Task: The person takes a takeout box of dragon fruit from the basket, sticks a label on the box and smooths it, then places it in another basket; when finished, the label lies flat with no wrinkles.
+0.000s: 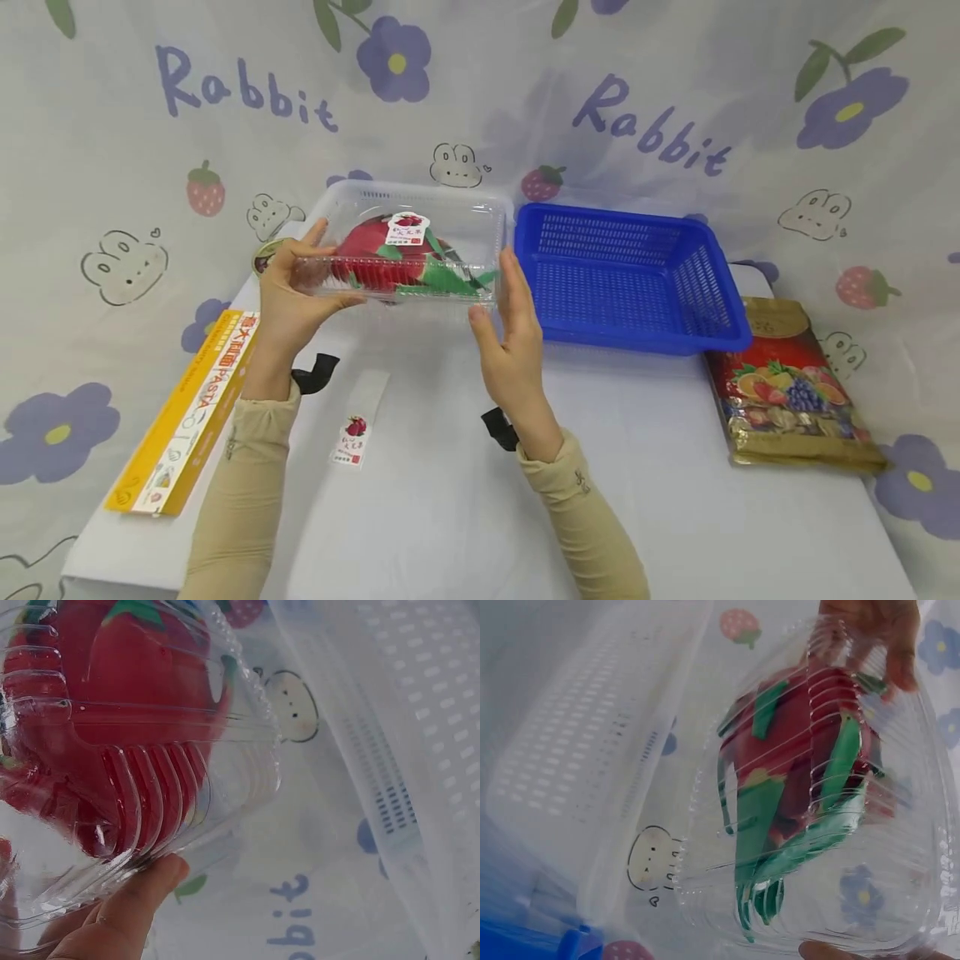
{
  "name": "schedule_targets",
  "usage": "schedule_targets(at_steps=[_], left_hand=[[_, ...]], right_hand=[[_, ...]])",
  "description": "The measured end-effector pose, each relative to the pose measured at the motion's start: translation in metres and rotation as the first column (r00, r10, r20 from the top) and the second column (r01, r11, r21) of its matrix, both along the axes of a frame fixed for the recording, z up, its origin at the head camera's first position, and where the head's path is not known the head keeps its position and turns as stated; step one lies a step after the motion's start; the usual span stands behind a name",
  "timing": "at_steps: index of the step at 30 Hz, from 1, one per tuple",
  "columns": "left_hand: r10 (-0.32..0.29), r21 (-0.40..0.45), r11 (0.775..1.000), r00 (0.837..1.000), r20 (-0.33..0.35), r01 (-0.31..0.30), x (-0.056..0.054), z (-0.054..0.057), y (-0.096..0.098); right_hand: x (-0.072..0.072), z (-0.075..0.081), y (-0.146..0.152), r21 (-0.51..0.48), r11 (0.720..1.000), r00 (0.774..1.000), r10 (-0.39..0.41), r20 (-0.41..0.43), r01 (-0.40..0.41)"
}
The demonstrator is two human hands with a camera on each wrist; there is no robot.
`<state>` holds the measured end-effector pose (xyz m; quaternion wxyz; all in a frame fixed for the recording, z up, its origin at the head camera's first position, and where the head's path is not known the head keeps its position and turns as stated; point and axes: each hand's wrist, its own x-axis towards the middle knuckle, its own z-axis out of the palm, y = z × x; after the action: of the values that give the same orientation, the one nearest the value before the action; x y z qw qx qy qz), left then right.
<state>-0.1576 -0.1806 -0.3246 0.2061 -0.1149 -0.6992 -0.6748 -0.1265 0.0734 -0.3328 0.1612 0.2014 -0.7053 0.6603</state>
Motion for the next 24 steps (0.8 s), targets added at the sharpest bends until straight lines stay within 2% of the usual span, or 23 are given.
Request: schedule_targets(at_steps=[3,7,10,12,14,16,19,21,24], left_hand=[[0.032,-0.062,0.998,0.998,0.057,-0.028,-0.014,0.002,-0.002],[0.089,-0.159,0.985,0.987,0.136,-0.067,-0.033,0.002,-0.002],[0.126,-0.22,0.972,0.975,0.181,-0.085,-0.047,-0.001,-0.002],[0.151,-0.249,0.964,0.966,0.21,-0.096,-0.055,-0.005,-0.002],[0.163,-0.262,0.96,0.958,0.237,-0.099,-0.063,-0.008,-0.002],[0.177,-0.277,0.955,0.952,0.25,-0.105,-0.069,-0.009,-0.002],[0.182,-0.295,0.95,0.947,0.266,-0.1,-0.078,-0.009,-0.001],[0.187,-0.309,0.946,0.943,0.275,-0.098,-0.082,-0.005,-0.004],[0.191,-0.32,0.943,0.937,0.292,-0.093,-0.09,0.001,-0.009]], right_hand=[[-0.003,-0.002,-0.002,0.048,0.999,0.998,-0.02,0.055,0.017],[-0.011,-0.01,-0.006,0.091,0.996,0.99,-0.03,0.136,0.018],[-0.02,-0.02,-0.011,0.121,0.993,0.973,-0.041,0.226,0.014],[-0.025,-0.029,-0.017,0.173,0.985,0.949,-0.068,0.308,0.014],[-0.028,-0.038,-0.022,0.253,0.968,0.919,-0.1,0.381,0.001],[-0.029,-0.048,-0.027,0.355,0.935,0.897,-0.14,0.418,-0.02],[-0.03,-0.061,-0.033,0.463,0.885,0.89,-0.169,0.423,-0.052],[-0.029,-0.068,-0.036,0.508,0.86,0.895,-0.182,0.408,-0.057],[-0.027,-0.075,-0.037,0.536,0.843,0.899,-0.19,0.395,-0.057]])
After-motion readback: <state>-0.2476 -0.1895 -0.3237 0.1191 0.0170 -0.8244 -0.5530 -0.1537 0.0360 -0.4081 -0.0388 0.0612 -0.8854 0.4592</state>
